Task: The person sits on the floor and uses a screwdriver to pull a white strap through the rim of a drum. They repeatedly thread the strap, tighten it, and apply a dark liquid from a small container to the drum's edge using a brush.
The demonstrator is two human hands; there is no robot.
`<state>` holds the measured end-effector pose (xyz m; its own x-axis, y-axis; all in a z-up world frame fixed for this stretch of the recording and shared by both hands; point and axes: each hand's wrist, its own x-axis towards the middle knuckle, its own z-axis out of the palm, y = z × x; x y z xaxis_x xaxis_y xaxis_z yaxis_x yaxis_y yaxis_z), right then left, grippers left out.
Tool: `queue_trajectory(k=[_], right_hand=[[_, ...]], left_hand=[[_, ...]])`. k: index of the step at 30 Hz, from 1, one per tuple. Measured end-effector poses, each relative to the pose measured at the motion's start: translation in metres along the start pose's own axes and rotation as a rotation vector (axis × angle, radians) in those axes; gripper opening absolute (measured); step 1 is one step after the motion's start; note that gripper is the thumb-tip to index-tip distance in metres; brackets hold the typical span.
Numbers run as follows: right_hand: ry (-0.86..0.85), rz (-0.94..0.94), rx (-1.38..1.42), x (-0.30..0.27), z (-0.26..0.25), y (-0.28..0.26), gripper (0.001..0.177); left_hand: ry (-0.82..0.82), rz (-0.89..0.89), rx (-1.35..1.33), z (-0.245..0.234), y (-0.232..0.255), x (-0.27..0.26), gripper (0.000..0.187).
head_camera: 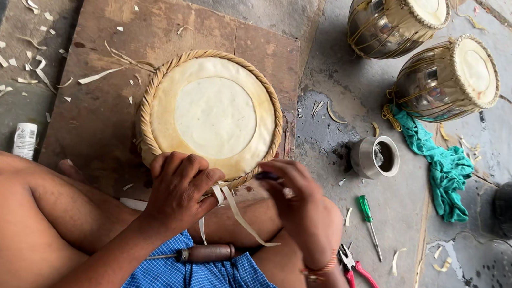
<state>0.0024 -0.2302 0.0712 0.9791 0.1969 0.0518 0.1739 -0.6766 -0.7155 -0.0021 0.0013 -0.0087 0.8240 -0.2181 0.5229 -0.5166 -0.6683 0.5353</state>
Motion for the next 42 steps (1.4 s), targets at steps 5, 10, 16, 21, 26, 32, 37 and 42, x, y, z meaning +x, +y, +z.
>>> queue_trajectory(k=[5, 10, 16, 21, 26, 32, 37, 42], right_hand=[[-0.082, -0.358, -0.264, 0.016, 0.029, -0.038, 0.039], [-0.085, -0.377, -0.424, 0.032, 0.017, -0.028, 0.037], [-0.092, -0.249, -0.367, 0.043, 0.003, -0.026, 0.018], [-0.181, -0.217, -0.340, 0.028, 0.006, -0.035, 0.014], [0.028, -0.145, -0.467, 0.045, 0.001, -0.006, 0.010], [0.210, 0.006, -0.554, 0.078, -0.003, 0.046, 0.011], [0.366, -0.052, -0.545, 0.106, -0.006, 0.063, 0.012], [0.284, 0.348, -0.141, 0.098, -0.025, 0.048, 0.014]], left_hand=[[0.045, 0.029, 0.009, 0.000, -0.002, 0.000, 0.035], [0.083, 0.054, -0.034, 0.001, 0.000, 0.001, 0.030], [0.058, 0.021, -0.015, 0.003, 0.007, 0.005, 0.019], [0.059, 0.018, 0.004, 0.002, 0.012, 0.005, 0.014], [0.010, 0.029, 0.020, 0.010, 0.022, 0.011, 0.010], [0.001, 0.078, 0.106, 0.028, 0.038, 0.024, 0.011], [0.007, 0.148, 0.192, 0.041, 0.045, 0.032, 0.014], [-0.025, 0.119, 0.180, 0.038, 0.045, 0.036, 0.013]])
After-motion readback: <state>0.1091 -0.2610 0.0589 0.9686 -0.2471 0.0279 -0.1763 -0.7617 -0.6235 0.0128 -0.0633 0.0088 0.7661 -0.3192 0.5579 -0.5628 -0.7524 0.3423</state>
